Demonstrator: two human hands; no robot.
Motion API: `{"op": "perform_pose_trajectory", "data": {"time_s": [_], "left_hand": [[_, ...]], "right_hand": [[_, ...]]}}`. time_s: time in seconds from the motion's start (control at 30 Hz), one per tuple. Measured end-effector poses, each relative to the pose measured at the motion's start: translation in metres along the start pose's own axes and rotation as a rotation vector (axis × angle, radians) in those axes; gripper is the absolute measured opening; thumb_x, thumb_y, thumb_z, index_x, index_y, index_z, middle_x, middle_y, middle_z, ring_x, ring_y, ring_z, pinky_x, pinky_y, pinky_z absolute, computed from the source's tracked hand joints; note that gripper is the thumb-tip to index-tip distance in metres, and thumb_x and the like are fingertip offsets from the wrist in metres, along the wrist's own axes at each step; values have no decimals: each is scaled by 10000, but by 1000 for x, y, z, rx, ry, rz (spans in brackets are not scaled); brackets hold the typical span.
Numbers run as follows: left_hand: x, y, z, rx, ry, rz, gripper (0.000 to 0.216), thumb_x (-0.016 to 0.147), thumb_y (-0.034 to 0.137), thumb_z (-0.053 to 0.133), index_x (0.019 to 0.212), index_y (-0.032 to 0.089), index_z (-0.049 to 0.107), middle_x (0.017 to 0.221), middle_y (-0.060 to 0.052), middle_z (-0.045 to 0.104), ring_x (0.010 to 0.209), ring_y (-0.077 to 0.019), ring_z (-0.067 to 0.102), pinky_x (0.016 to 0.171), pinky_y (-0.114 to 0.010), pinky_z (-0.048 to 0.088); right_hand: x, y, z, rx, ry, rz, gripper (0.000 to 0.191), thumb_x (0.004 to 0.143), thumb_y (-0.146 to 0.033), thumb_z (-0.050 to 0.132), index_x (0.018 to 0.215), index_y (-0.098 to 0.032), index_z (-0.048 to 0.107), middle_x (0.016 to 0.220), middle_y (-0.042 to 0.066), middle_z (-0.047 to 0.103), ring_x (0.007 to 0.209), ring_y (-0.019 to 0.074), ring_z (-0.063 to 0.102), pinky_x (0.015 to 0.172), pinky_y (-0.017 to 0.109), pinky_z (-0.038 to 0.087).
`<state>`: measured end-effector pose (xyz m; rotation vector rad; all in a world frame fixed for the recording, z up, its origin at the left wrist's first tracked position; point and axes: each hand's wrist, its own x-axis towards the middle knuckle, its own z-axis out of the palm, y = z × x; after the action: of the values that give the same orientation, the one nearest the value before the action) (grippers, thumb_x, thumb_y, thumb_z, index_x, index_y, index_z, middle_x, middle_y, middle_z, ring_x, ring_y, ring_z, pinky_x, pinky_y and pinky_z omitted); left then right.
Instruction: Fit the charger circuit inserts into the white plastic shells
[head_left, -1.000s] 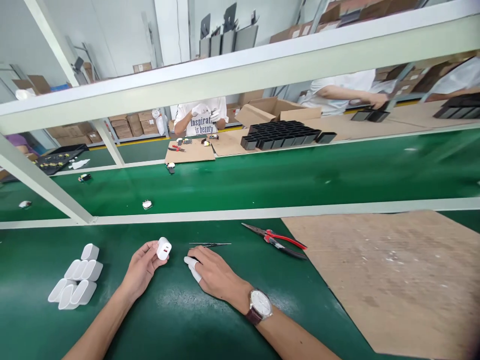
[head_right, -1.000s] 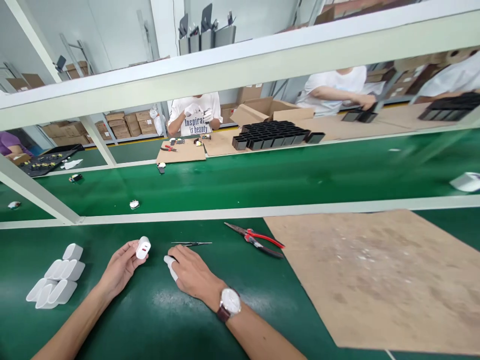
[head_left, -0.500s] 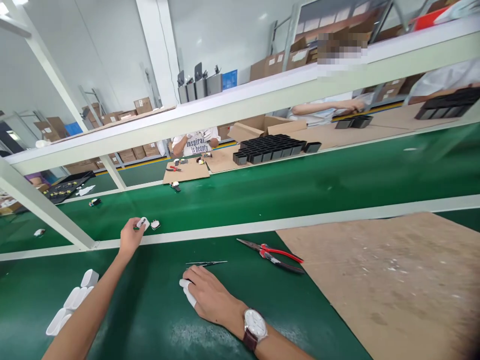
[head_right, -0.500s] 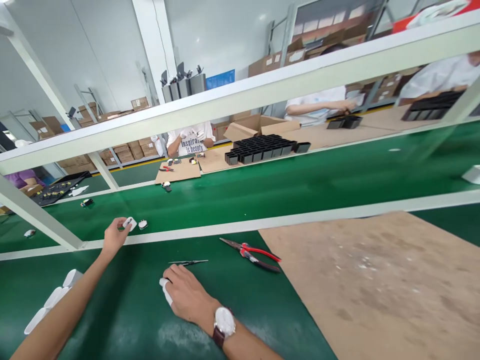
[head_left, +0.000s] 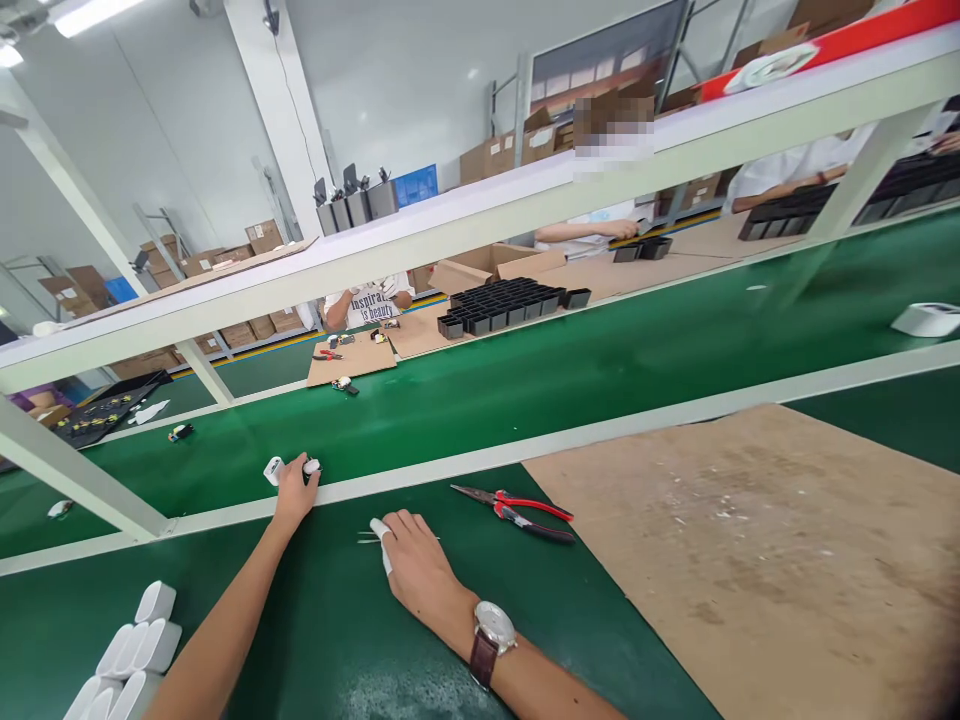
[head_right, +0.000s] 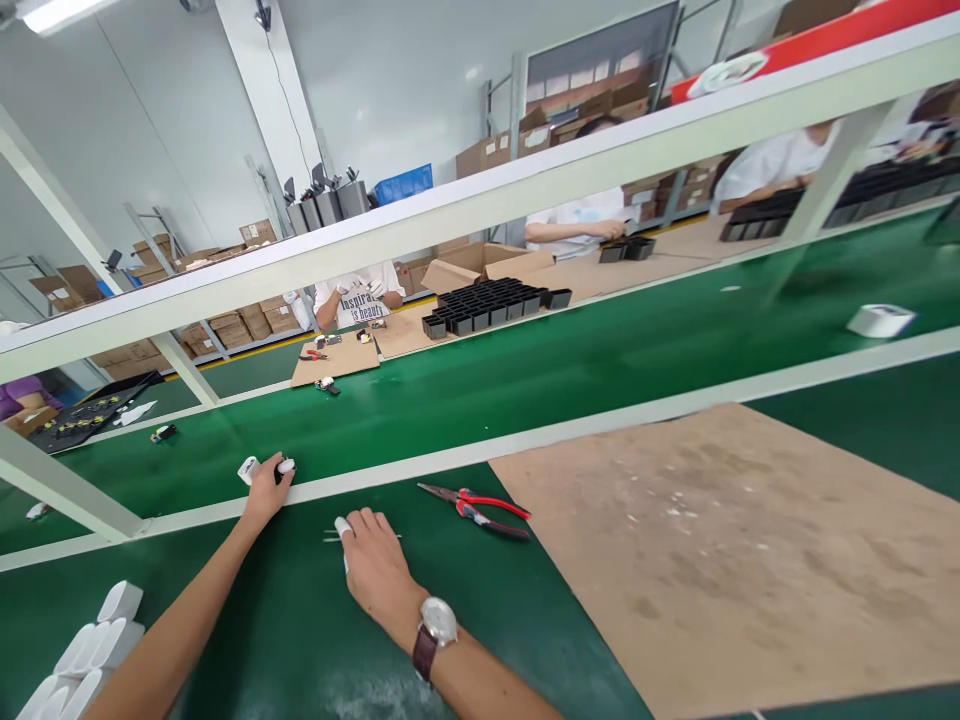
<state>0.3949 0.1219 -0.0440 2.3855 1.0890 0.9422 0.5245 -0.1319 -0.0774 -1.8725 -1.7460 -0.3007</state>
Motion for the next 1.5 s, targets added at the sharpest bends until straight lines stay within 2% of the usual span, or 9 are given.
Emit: {"op": "perform_pose_trajectory", "data": {"time_s": [0.13,0.27,0.43,0.73,0.9,1.07,1.23,1.37,1.5], "left_hand": [[-16,23,-1,-70,-95,73,464,930,351,633,1343,144,598,1192,-187,712,1124,-340,682,977,-536,549],[-79,46,-18,-141,-302,177,575,845,345,789,1383,267,601,1092,-51,756,965,-233,722,904,-414,603],[-141,58,-60,-141,-486,270,651,864,347,822,1458,295,560,1330,-102,697,1231,-285,652,1070,-490,553],[-137,-25,-214,505,-122,-154,461,906,436,678,1312,218,674,1301,-146,729,1280,-360,632,1111,-499,491],[-136,-63,-254,556,-157,-432,443,857,477,635,1136,146,730,933,-161,800,916,-402,751,797,-468,586],[-127,-45,-225,477,-154,-398,396,921,384,553,1218,165,699,1073,-155,786,1020,-355,739,899,-432,554],[-139,16,-137,207,-274,-75,332,900,291,637,1218,256,727,1184,-53,757,1084,-235,716,1007,-314,534],[-145,40,-78,15,-305,65,327,892,298,699,1213,246,730,1197,-72,713,1007,-214,712,948,-315,571],[-150,31,-63,-181,-285,68,406,914,443,740,1246,215,682,1156,-76,689,779,-149,660,761,-292,590]], "right_hand": [[6,21,-1,-68,26,72,301,872,-12,559,1131,-119,667,1026,131,635,944,288,570,860,454,490],[6,24,-2,-4,20,1,475,803,35,521,1232,-126,645,1189,155,645,1080,302,572,921,464,521],[-6,10,4,267,-36,-284,719,719,60,451,1406,-121,561,1472,164,570,1408,307,473,1138,534,471],[-11,-14,-11,391,-152,-304,406,962,-107,533,1357,-195,571,1378,146,615,1214,286,612,1044,522,552],[-8,-17,-14,395,-147,-302,429,1015,-169,547,1439,-205,492,1325,137,635,1218,300,587,1024,528,547],[-9,-15,-7,371,-106,-294,387,1048,-223,510,1434,-211,492,1199,123,655,1087,285,619,946,496,569],[-11,-3,9,328,-47,-296,423,1025,-272,552,1442,-219,501,1193,124,657,1051,296,645,907,489,583],[-10,3,16,337,-74,-346,492,1029,-275,548,1509,-229,453,1331,132,636,1223,313,608,1002,500,564],[-12,-1,9,352,-92,-306,490,1032,-261,553,1509,-227,450,1285,131,647,1181,302,620,990,502,571]]}}
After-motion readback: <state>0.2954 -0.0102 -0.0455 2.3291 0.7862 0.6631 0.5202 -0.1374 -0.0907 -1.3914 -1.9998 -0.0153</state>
